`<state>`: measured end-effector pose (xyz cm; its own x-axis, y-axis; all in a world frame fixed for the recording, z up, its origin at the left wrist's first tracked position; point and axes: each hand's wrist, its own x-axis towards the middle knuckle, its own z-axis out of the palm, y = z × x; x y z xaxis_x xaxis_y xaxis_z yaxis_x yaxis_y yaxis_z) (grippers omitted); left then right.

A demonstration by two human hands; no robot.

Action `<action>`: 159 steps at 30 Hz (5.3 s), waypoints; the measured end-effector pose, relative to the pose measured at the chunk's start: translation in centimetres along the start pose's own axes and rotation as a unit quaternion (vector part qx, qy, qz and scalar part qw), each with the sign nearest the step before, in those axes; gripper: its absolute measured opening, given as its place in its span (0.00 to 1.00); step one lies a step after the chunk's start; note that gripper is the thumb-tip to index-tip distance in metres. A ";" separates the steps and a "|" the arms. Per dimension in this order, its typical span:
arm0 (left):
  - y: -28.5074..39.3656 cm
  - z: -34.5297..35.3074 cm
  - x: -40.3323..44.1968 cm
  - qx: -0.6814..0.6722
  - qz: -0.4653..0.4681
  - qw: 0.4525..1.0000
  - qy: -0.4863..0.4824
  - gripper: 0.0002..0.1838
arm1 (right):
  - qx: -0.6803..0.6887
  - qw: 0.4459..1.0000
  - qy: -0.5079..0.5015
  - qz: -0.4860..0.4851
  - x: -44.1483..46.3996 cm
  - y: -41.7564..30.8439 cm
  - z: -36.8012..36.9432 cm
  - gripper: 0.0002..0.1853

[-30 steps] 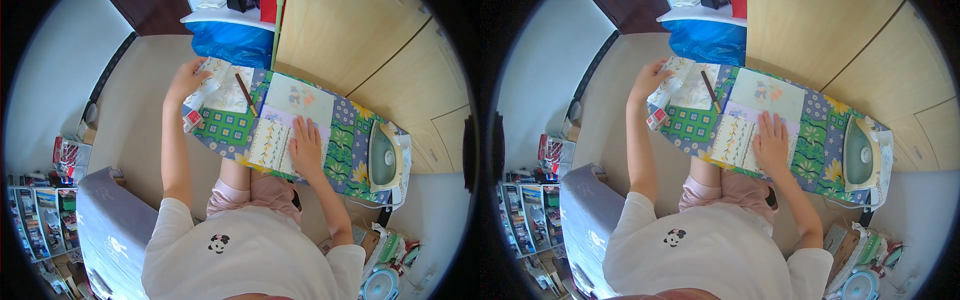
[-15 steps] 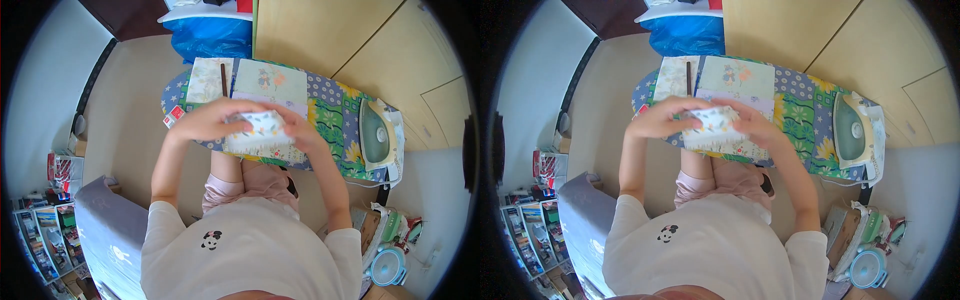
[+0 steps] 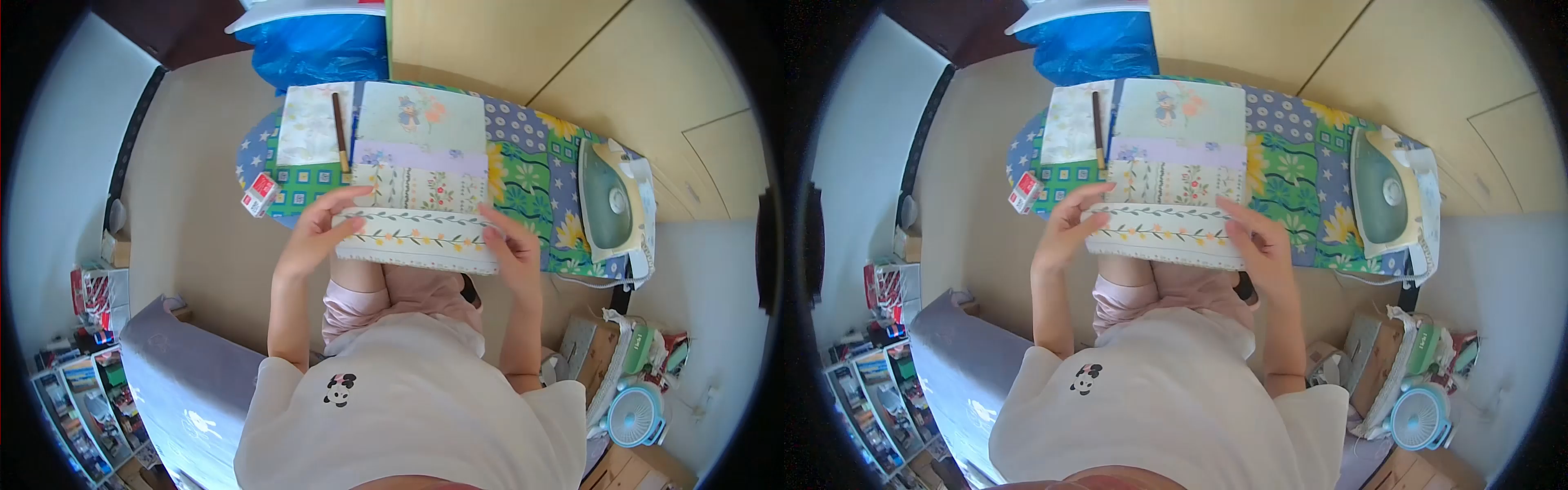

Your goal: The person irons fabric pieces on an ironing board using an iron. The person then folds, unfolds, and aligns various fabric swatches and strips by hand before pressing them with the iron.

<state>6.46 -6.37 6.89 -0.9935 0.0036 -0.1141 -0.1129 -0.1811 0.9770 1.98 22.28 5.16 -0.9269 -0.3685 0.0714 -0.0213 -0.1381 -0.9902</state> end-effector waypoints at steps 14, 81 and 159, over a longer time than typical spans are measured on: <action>-0.1 2.5 2.9 0.147 -0.022 0.979 -0.139 0.22 | -0.111 0.986 0.057 0.107 -3.0 -1.3 -3.3 0.21; -2.4 10.3 4.1 0.095 -0.090 0.947 -0.295 0.12 | -0.165 0.984 0.073 0.013 -2.7 -1.5 -3.8 0.07; 1.2 -4.1 6.9 0.463 -0.137 0.866 -0.131 0.15 | -0.357 0.912 -0.057 0.192 5.9 2.1 -3.0 0.14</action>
<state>-0.42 -10.62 6.51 -0.8830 0.1661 -0.4389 -0.1904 0.7281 0.6585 -4.69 22.60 3.16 -0.8736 -0.3619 -0.3253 0.0207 0.6402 -0.7679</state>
